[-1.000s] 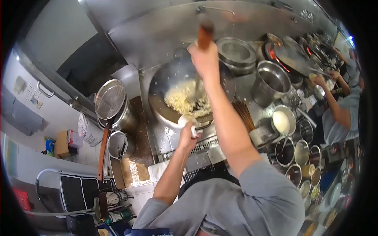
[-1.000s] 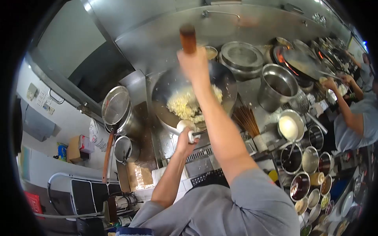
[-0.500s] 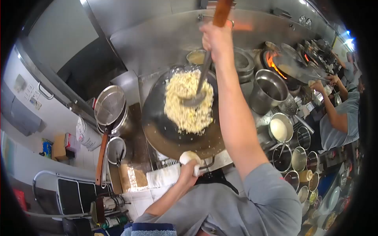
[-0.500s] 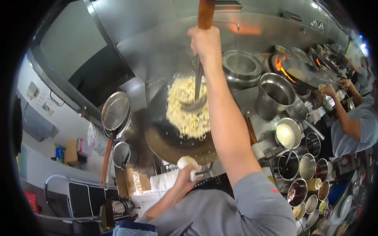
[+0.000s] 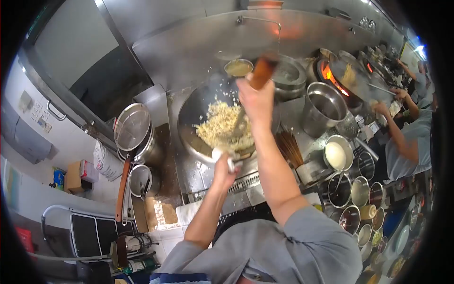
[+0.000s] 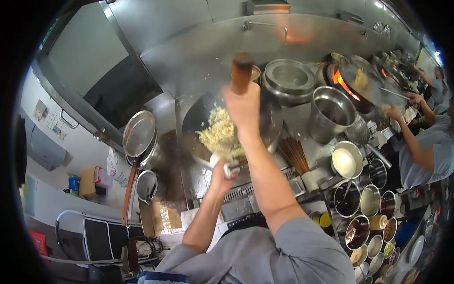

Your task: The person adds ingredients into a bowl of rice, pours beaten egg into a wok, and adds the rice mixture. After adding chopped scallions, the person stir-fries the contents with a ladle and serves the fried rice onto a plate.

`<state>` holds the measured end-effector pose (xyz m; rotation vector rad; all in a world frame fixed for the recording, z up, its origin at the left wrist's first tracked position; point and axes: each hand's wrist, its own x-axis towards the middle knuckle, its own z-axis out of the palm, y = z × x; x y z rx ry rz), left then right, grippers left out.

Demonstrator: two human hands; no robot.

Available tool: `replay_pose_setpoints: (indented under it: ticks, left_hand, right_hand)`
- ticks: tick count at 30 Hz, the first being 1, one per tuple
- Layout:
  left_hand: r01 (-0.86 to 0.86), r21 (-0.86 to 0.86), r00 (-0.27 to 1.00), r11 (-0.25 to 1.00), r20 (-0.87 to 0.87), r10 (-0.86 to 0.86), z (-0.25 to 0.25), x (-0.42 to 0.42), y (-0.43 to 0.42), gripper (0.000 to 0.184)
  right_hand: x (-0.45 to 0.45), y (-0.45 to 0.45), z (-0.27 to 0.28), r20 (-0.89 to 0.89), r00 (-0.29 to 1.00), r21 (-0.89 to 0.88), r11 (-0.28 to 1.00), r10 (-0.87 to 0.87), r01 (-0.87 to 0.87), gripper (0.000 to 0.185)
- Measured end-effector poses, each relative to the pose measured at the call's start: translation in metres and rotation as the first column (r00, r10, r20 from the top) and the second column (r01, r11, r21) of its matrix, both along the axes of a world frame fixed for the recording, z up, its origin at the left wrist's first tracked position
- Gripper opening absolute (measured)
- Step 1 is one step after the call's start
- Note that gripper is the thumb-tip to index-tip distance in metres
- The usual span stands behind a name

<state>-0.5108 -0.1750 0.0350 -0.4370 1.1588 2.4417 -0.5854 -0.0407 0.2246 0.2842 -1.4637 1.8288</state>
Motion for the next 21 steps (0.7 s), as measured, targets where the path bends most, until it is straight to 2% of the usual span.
replay_pose_setpoints:
  ticks: [2, 3, 4, 6, 7, 8, 9, 10, 11, 12, 14, 15, 16, 18, 19, 20, 21]
  left_hand:
    - [-0.038, -0.041, 0.998, 0.998, 0.043, 0.040, -0.014, 0.032, 0.011, 0.026]
    - [-0.056, -0.060, 0.997, 0.997, 0.051, 0.059, -0.020, 0.049, 0.012, 0.026]
    - [-0.046, -0.025, 0.995, 0.999, 0.089, 0.048, -0.004, 0.081, 0.008, 0.026]
    - [0.058, -0.039, 0.997, 0.998, 0.055, -0.056, 0.017, 0.099, 0.001, 0.030]
    - [0.087, -0.035, 0.994, 0.996, 0.063, -0.085, 0.022, 0.095, -0.001, 0.029]
    - [0.065, -0.010, 0.990, 0.998, 0.124, -0.064, 0.021, 0.069, -0.004, 0.023]
    - [0.032, -0.045, 0.995, 0.998, 0.096, -0.028, 0.015, 0.032, -0.005, 0.021]
    - [0.066, -0.050, 0.996, 0.997, -0.052, -0.069, 0.003, 0.005, -0.003, 0.020]
    - [0.063, -0.063, 0.997, 0.996, -0.028, -0.065, -0.014, 0.009, -0.002, 0.021]
    - [0.058, -0.069, 0.998, 0.996, -0.018, -0.059, -0.021, 0.011, 0.005, 0.023]
    - [-0.038, -0.063, 0.998, 0.997, 0.054, 0.041, -0.015, 0.069, 0.007, 0.024]
    - [-0.054, -0.106, 0.997, 0.993, 0.054, 0.060, -0.010, 0.094, 0.003, 0.030]
    - [-0.018, -0.064, 0.998, 0.998, 0.056, 0.021, -0.010, 0.094, 0.000, 0.030]
    - [0.041, 0.053, 0.992, 0.998, 0.120, -0.047, 0.003, 0.082, -0.005, 0.028]
    - [0.032, 0.000, 0.991, 0.999, 0.132, -0.032, 0.021, 0.053, 0.000, 0.025]
    - [0.043, -0.059, 0.999, 0.997, -0.009, -0.043, 0.005, 0.022, 0.002, 0.024]
    - [0.077, 0.023, 0.994, 0.997, -0.078, -0.075, -0.028, 0.001, 0.000, 0.024]
  right_hand:
    - [-0.046, 0.004, 0.003, 0.124, 0.987, -0.006, 0.995, -0.101, 0.102, 0.016]
    - [-0.056, 0.016, 0.028, 0.137, 0.982, 0.039, 0.992, -0.127, 0.122, 0.015]
    - [-0.053, 0.026, 0.057, 0.162, 0.985, -0.096, 0.995, 0.055, -0.040, 0.015]
    - [-0.032, 0.042, 0.082, 0.041, 0.959, -0.175, 0.947, 0.281, -0.270, 0.017]
    - [-0.008, 0.039, 0.078, 0.046, 0.955, -0.194, 0.941, 0.292, -0.278, 0.019]
    - [0.003, 0.030, 0.061, 0.029, 0.983, -0.141, 0.974, 0.182, -0.176, 0.017]
    - [0.005, 0.019, 0.038, 0.001, 0.998, -0.090, 0.993, 0.070, -0.070, 0.015]
    - [0.005, 0.008, 0.013, -0.019, 0.999, -0.051, 0.998, -0.045, 0.044, 0.014]
    - [-0.011, 0.003, 0.001, 0.096, 0.992, -0.066, 0.994, -0.085, 0.092, 0.012]
    - [-0.026, 0.010, 0.011, 0.103, 0.993, -0.076, 0.995, -0.051, 0.060, 0.013]
    - [-0.050, 0.024, 0.042, 0.100, 0.995, -0.100, 0.995, 0.010, 0.000, 0.020]
    - [-0.038, 0.033, 0.067, 0.074, 0.974, -0.221, 0.956, 0.212, -0.191, 0.022]
    - [-0.029, 0.041, 0.077, 0.047, 0.964, -0.205, 0.947, 0.263, -0.248, 0.023]
    - [0.019, 0.030, 0.070, 0.054, 0.990, -0.124, 0.984, 0.134, -0.126, 0.025]
    - [0.022, 0.022, 0.048, 0.034, 0.997, -0.089, 0.994, 0.074, -0.070, 0.024]
    - [0.010, 0.014, 0.024, 0.020, 1.000, -0.056, 0.998, -0.013, 0.014, 0.023]
    - [-0.004, 0.007, 0.000, 0.008, 0.995, -0.025, 0.994, -0.102, 0.102, 0.022]
